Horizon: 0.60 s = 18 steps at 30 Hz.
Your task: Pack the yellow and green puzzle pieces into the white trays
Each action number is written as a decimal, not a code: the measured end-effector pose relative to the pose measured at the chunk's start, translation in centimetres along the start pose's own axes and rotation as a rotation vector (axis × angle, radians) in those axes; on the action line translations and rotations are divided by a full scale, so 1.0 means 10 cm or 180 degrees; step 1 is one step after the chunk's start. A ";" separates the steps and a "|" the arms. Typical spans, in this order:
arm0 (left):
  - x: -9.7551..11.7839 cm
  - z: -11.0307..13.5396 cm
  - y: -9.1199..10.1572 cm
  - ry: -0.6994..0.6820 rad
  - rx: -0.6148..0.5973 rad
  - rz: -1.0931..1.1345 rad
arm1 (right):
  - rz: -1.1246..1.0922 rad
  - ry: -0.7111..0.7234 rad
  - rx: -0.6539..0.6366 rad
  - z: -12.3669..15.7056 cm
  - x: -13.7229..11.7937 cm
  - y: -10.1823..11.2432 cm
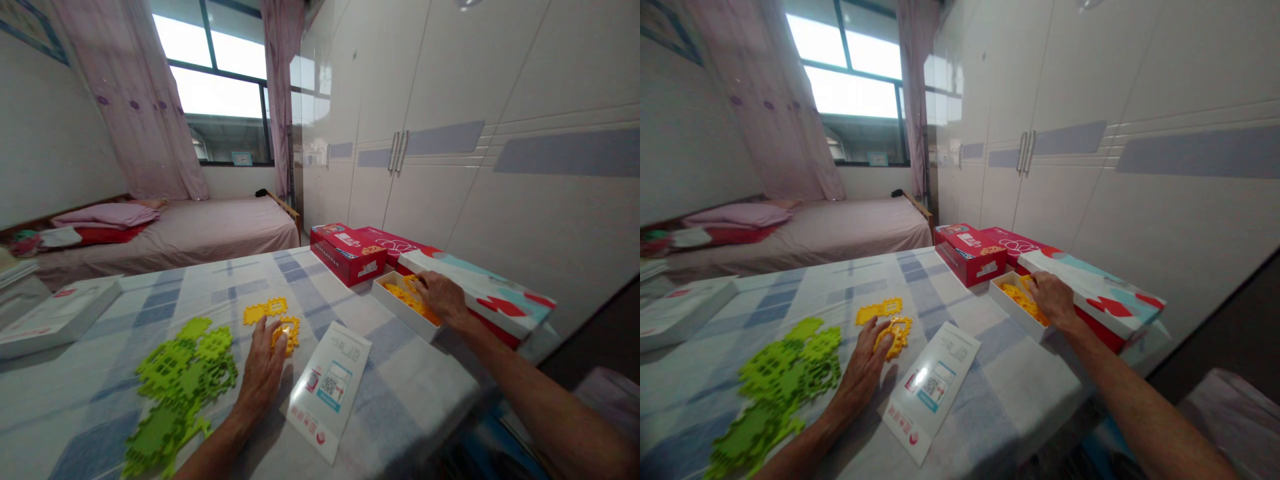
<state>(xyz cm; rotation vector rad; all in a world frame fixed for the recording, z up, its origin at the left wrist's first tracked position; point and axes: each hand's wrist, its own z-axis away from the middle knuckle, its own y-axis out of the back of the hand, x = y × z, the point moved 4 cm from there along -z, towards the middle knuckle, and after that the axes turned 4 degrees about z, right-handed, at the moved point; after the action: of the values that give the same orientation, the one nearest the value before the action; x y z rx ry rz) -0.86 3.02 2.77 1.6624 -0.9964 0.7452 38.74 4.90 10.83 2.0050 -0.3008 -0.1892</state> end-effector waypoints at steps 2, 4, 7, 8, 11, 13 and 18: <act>0.01 0.00 0.00 -0.0006 0.0003 -0.0012 | -0.0344 -0.0059 -0.0014 -0.01 0.06 0.04; 0.01 0.01 0.00 -0.0005 -0.0008 -0.0031 | -0.0873 0.0051 -0.0456 -0.02 0.08 0.00; 0.01 0.01 0.00 -0.0029 -0.0018 -0.0034 | -0.1212 0.0295 -0.0909 0.00 0.04 -0.10; 0.01 0.01 0.00 -0.0028 -0.0021 -0.0036 | -0.1181 0.0355 -0.0847 0.00 0.02 -0.11; 0.01 0.01 0.00 -0.0018 -0.0012 -0.0056 | -0.1218 0.0833 -0.0726 -0.01 -0.11 -0.15; 0.00 0.00 0.01 -0.0031 0.0009 -0.0065 | -0.1264 0.1255 -0.0908 -0.01 -0.21 -0.18; 0.02 0.00 0.01 -0.0048 0.0019 -0.0017 | -0.0869 0.1139 -0.1015 -0.05 -0.19 -0.24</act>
<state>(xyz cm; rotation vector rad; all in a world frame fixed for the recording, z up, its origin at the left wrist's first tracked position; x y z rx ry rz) -0.88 2.96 2.95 1.6774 -1.0008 0.7338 37.35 6.89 8.83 1.7156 0.2207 -0.0422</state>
